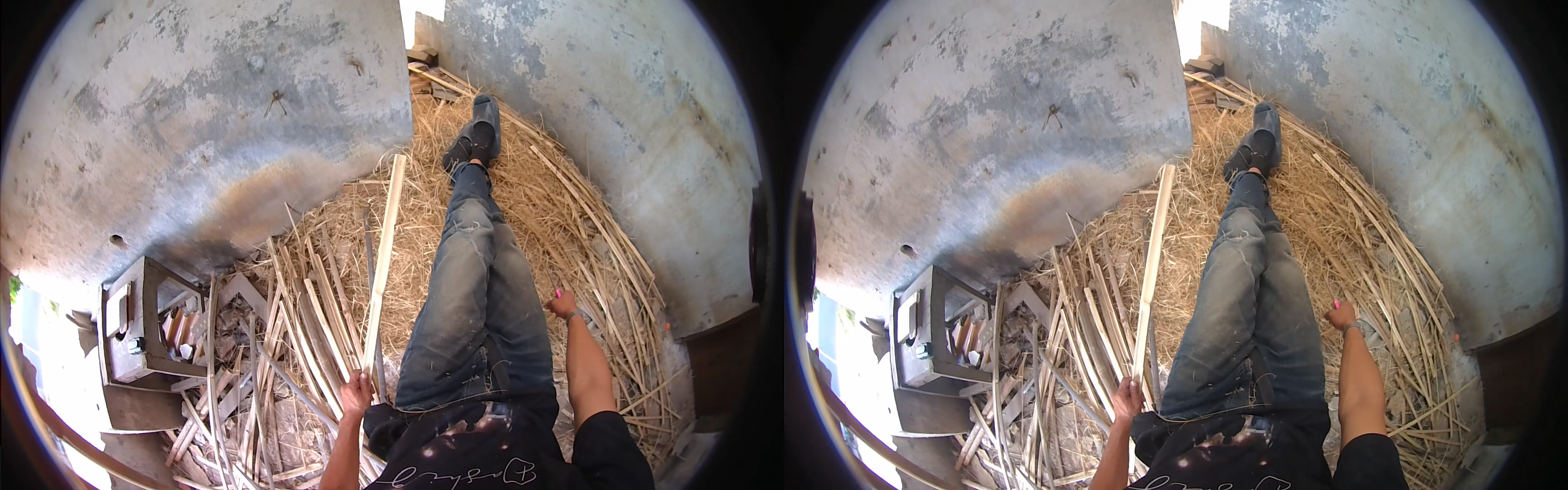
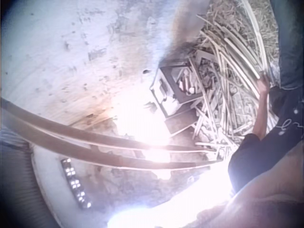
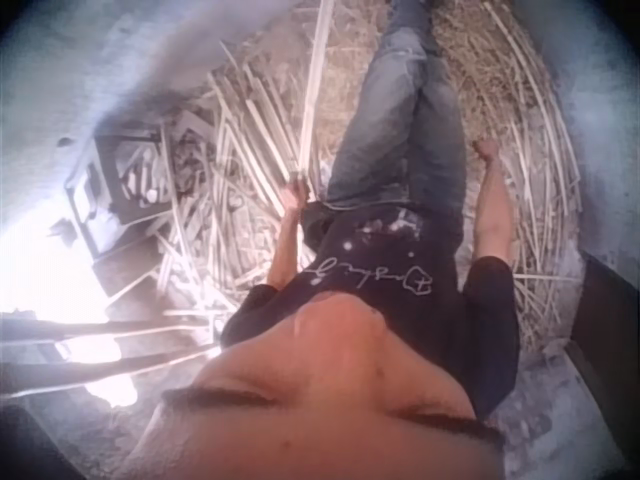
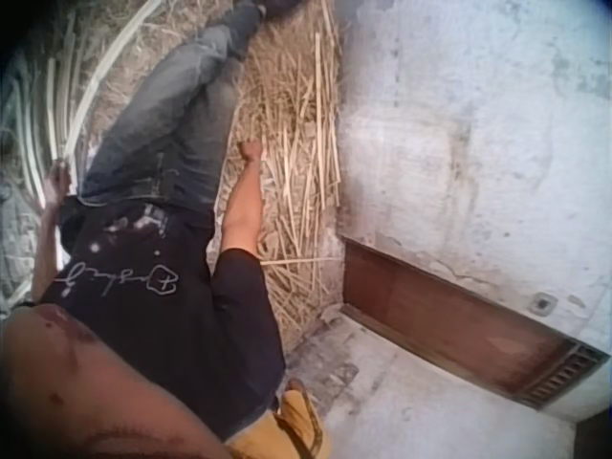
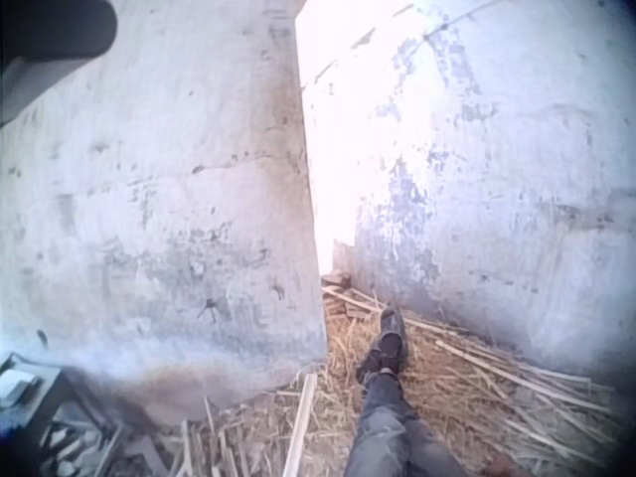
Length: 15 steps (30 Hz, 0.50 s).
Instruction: The person shapes, scrapes, and trims strips of bamboo using a knife.
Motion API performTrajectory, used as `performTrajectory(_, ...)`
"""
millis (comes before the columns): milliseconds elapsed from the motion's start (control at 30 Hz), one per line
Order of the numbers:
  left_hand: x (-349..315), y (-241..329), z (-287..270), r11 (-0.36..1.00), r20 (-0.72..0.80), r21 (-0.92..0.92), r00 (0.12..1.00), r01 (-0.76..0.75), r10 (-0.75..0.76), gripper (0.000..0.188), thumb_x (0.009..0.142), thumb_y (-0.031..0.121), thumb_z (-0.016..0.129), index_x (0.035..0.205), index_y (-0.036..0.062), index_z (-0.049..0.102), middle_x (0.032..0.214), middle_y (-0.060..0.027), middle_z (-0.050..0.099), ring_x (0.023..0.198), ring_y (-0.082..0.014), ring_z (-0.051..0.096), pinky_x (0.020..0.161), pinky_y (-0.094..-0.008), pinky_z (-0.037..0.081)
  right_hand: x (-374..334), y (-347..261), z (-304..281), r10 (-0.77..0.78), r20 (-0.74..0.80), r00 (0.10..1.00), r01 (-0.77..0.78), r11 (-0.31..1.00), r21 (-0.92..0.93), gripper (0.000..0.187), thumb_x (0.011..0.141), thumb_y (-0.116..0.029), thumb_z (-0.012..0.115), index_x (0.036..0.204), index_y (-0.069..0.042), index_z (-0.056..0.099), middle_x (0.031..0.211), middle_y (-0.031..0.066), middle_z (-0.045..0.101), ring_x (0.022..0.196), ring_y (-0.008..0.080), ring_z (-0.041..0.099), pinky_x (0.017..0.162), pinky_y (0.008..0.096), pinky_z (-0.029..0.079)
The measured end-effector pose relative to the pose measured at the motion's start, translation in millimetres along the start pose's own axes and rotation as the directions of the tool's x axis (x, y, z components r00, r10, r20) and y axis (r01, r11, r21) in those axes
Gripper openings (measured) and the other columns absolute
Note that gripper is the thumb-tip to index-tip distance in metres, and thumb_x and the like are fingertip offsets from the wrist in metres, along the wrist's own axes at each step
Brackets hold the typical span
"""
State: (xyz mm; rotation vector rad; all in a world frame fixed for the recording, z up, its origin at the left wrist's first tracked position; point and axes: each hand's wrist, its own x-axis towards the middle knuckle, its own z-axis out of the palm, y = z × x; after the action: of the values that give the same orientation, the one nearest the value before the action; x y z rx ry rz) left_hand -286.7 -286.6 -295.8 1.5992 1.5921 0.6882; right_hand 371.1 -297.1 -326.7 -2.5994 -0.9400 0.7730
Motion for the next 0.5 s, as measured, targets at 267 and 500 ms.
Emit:
performTrajectory(267,-1,4,2,0.998,-0.021,-0.01,0.998,-0.054,0.054,0.023,0.106,0.029,0.051,0.1,0.0078,0.057,0.058,-0.0137,0.062,0.055,-0.0327,0.068,0.053,-0.0456,0.051,10,13,7,0.074,0.051,0.996,-0.081,0.987,0.137,0.021,0.079,-0.015,0.079,0.075,0.004,0.072,0.07,0.012,0.071,0.059,0.0211,0.069,0.05,0.0362,0.053)
performTrajectory(500,22,91,-34,0.985,0.156,-0.141,0.98,-0.098,0.12,0.04,0.109,0.03,0.048,0.081,0.0023,0.056,0.052,-0.0052,0.056,0.045,-0.0154,0.06,0.045,-0.0327,0.047,2,-100,-48,-0.271,-0.382,0.884,0.369,0.905,0.212,0.03,0.086,-0.019,0.078,0.072,-0.004,0.056,0.067,0.0059,0.064,0.053,0.0161,0.051,0.051,0.0315,0.043)
